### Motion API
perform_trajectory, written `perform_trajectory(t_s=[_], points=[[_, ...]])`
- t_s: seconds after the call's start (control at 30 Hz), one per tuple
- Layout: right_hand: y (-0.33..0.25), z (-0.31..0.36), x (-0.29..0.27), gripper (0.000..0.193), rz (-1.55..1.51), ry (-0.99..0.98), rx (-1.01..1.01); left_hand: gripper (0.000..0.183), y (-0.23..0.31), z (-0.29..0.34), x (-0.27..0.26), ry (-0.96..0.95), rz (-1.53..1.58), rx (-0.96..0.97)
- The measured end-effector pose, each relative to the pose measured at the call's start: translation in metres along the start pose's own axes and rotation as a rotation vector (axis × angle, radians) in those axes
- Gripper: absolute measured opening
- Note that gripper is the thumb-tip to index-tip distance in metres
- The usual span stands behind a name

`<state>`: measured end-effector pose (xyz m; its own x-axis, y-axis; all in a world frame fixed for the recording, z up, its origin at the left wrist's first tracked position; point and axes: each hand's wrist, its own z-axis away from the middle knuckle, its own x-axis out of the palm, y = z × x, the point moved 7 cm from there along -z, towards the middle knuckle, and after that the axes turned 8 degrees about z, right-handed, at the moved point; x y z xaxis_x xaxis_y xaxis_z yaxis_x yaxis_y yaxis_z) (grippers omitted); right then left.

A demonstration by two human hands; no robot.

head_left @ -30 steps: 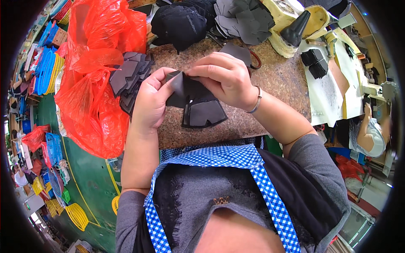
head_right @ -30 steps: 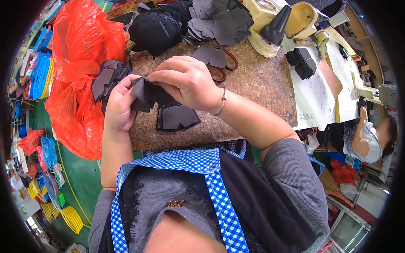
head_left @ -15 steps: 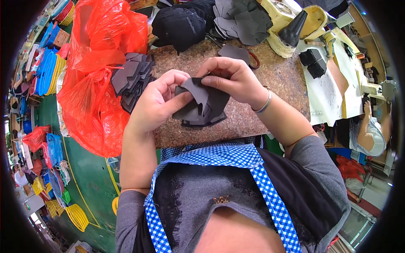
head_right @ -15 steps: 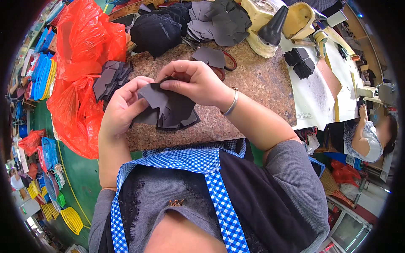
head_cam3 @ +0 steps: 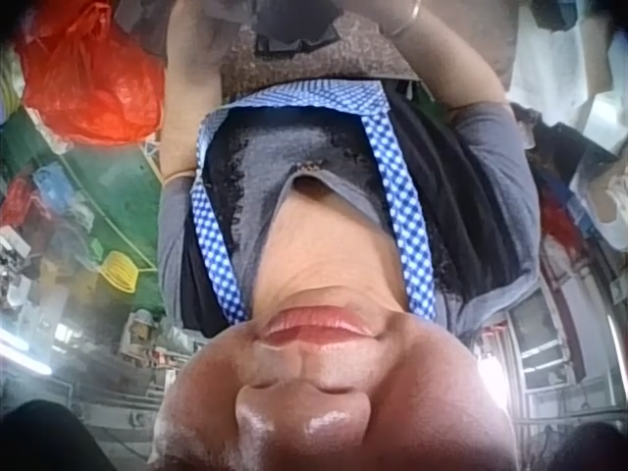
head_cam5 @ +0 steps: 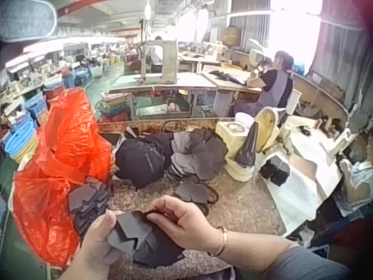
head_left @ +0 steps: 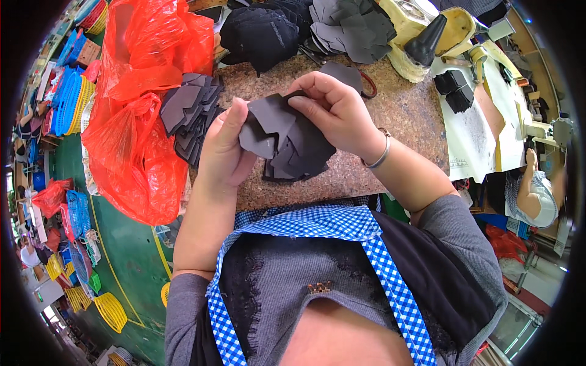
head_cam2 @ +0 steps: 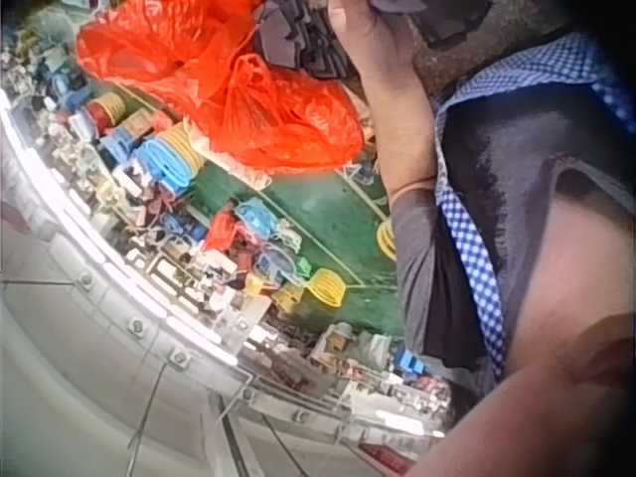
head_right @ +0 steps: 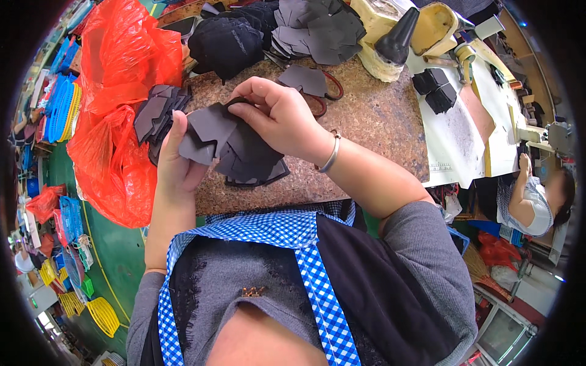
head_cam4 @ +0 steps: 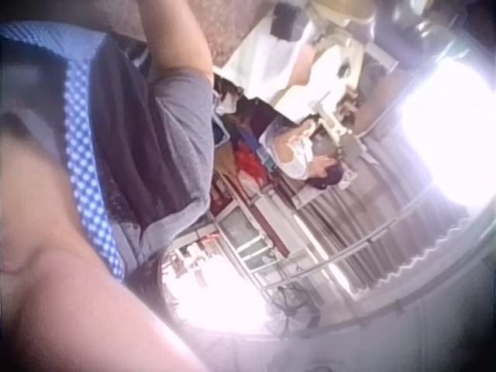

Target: Sorting and inspecting cut material components for shoe manufacturing.

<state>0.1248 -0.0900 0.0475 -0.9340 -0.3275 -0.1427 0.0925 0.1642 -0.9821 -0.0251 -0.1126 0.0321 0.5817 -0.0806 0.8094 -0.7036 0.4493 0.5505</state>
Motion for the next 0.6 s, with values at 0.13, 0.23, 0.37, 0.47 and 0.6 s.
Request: perform_trajectory(t_s=[0.13,0.23,0.37,0.47,0.6], points=[[-0.005,-0.004,-0.022,0.014,0.221,0.154,-0.030,0.026,0.015,0.002,-0.011,0.143,-0.247,0.043],[0.001,-0.012,-0.047,0.017,0.118,0.227,-0.006,0.037,0.034,0.002,-0.014,-0.023,-0.636,0.262],[0.029,-0.030,-0.099,0.028,0.665,0.235,0.104,0.037,0.030,0.008,-0.003,-0.066,-0.633,0.339],[0.023,-0.027,-0.093,0.033,0.858,0.330,-0.054,0.030,0.019,0.010,0.005,-0.033,-0.753,0.317],[0.000,-0.008,-0.011,0.023,-0.008,-0.201,0.130,0.025,0.006,0.008,-0.001,0.003,-0.741,0.235]])
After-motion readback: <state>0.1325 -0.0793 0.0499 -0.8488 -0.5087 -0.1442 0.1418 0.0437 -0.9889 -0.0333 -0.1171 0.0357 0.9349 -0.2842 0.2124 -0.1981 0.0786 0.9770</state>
